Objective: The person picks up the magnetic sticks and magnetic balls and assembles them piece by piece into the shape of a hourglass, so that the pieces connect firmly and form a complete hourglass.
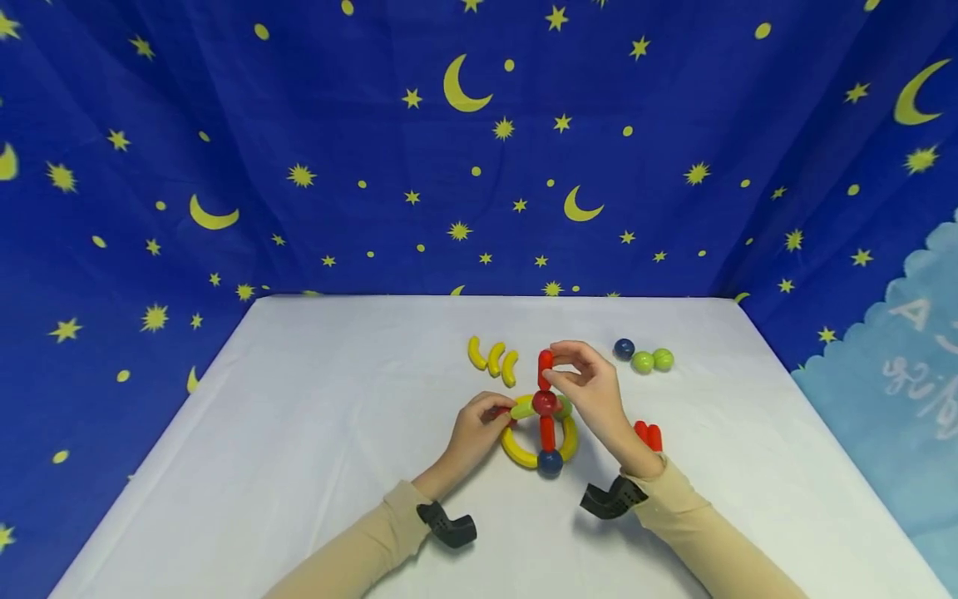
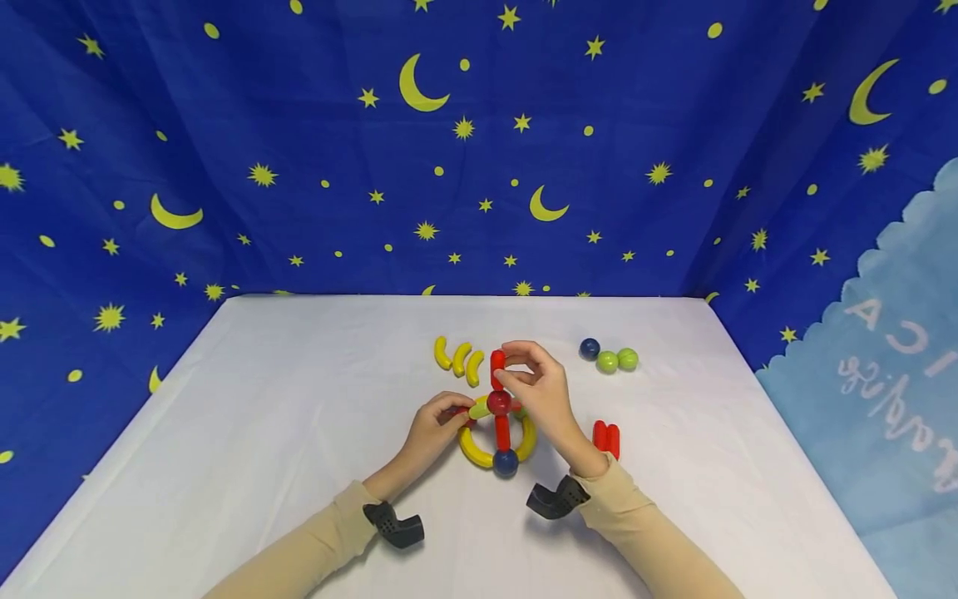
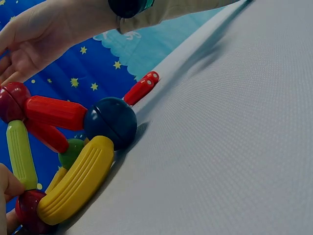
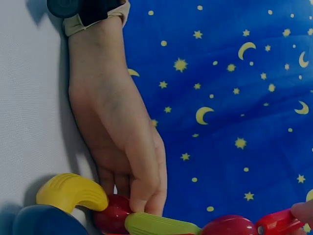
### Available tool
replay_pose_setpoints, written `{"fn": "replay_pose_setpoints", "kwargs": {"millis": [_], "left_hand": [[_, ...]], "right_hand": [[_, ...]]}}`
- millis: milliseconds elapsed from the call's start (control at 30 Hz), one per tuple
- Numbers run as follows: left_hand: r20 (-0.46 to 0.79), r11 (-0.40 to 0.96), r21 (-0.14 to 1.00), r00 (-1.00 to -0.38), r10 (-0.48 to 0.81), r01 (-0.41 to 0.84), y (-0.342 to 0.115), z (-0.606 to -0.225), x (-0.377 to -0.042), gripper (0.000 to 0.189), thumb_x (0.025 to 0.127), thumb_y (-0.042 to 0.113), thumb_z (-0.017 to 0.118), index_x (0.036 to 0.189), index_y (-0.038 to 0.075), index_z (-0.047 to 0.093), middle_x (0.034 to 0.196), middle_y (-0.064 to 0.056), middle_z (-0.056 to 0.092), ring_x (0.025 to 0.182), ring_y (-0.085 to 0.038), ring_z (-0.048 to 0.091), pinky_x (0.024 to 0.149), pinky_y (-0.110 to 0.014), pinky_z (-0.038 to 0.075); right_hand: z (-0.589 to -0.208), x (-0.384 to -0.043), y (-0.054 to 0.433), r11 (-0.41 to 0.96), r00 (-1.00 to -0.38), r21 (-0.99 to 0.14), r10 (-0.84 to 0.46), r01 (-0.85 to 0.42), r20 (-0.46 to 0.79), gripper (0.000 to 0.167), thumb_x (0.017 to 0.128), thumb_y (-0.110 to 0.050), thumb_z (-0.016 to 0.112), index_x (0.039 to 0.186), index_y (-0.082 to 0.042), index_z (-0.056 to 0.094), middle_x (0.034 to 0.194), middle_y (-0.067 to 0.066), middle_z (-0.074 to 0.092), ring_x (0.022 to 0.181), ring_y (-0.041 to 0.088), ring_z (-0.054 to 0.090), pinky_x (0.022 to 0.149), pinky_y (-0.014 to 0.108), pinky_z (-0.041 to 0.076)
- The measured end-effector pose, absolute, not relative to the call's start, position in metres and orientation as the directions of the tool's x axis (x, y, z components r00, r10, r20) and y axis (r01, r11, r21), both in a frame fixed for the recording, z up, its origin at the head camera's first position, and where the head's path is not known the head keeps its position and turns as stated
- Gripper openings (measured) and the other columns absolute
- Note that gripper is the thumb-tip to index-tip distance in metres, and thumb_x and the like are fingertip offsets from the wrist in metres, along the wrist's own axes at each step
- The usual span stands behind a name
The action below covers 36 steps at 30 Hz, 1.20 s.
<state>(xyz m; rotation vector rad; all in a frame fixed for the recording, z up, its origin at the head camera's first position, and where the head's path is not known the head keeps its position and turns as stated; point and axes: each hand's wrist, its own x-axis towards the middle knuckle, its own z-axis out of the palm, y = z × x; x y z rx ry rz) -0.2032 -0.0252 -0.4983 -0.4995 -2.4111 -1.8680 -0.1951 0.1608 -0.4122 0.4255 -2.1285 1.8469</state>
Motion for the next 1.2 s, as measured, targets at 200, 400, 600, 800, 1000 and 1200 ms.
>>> {"fn": "replay_pose_setpoints", "kwargs": {"millis": [200, 400, 600, 800, 1000, 1200], "left_hand": [[0.231, 0.225, 0.933, -0.946, 0.226, 0.281, -0.025, -0.499, -0.204, 0.016, 0.087, 0.002, 0.062, 0.101, 0.006, 0.07, 0.103, -0.01, 0.067, 0.097, -0.021, 0.062, 0.082, -0.019, 0.049], [0.222, 0.221, 0.935, -0.943, 0.247, 0.278, -0.026, -0.475, -0.192, 0.017, 0.088, -0.001, 0.06, 0.103, -0.002, 0.068, 0.105, -0.017, 0.065, 0.099, -0.028, 0.061, 0.082, -0.018, 0.048], [0.217, 0.233, 0.932, -0.943, 0.252, 0.276, -0.027, -0.463, -0.187, 0.018, 0.087, -0.002, 0.059, 0.103, -0.004, 0.068, 0.106, -0.019, 0.065, 0.1, -0.029, 0.061, 0.082, -0.017, 0.048], [0.228, 0.224, 0.932, -0.942, 0.245, 0.284, -0.027, -0.463, -0.187, 0.017, 0.087, -0.003, 0.06, 0.103, -0.004, 0.068, 0.106, -0.019, 0.065, 0.099, -0.03, 0.061, 0.083, -0.018, 0.049], [0.224, 0.22, 0.935, -0.946, 0.234, 0.276, -0.026, -0.464, -0.187, 0.017, 0.086, -0.003, 0.061, 0.102, -0.004, 0.068, 0.105, -0.019, 0.065, 0.099, -0.029, 0.062, 0.083, -0.019, 0.05], [0.233, 0.224, 0.932, -0.945, 0.23, 0.284, -0.026, -0.465, -0.187, 0.016, 0.086, -0.003, 0.061, 0.101, -0.003, 0.068, 0.104, -0.017, 0.066, 0.098, -0.028, 0.061, 0.082, -0.018, 0.049]], "right_hand": [[-0.416, -0.197, 0.157, 0.206, -0.924, -0.901, -0.071, -0.381, 0.375, 0.033, 0.084, 0.0, 0.068, 0.115, 0.007, 0.058, 0.112, 0.022, 0.061, 0.091, -0.001, 0.06, 0.078, 0.015, 0.053], [-0.417, -0.196, 0.161, 0.22, -0.935, -0.909, -0.068, -0.355, 0.349, 0.033, 0.088, -0.006, 0.066, 0.117, 0.005, 0.057, 0.114, 0.023, 0.061, 0.092, 0.0, 0.06, 0.08, 0.014, 0.051], [-0.421, -0.192, 0.18, 0.2, -0.928, -0.912, 0.029, -0.358, 0.371, 0.026, 0.093, -0.006, 0.059, 0.114, 0.009, 0.057, 0.104, 0.018, 0.065, 0.086, 0.001, 0.062, 0.077, 0.014, 0.052], [-0.423, -0.178, 0.209, 0.264, -0.918, -0.924, 0.212, -0.276, 0.335, 0.02, 0.087, 0.009, 0.059, 0.106, 0.013, 0.06, 0.087, -0.01, 0.065, 0.078, -0.001, 0.062, 0.069, 0.01, 0.05], [-0.453, -0.168, 0.251, 0.43, -0.893, -0.885, 0.308, -0.177, 0.328, 0.021, 0.081, 0.011, 0.062, 0.101, 0.008, 0.065, 0.083, -0.009, 0.065, 0.074, -0.005, 0.058, 0.064, 0.008, 0.048], [-0.471, -0.153, 0.277, 0.569, -0.915, -0.82, 0.294, -0.066, 0.278, 0.025, 0.078, 0.007, 0.067, 0.102, 0.005, 0.066, 0.093, 0.019, 0.068, 0.066, -0.009, 0.052, 0.058, 0.009, 0.045]]}}
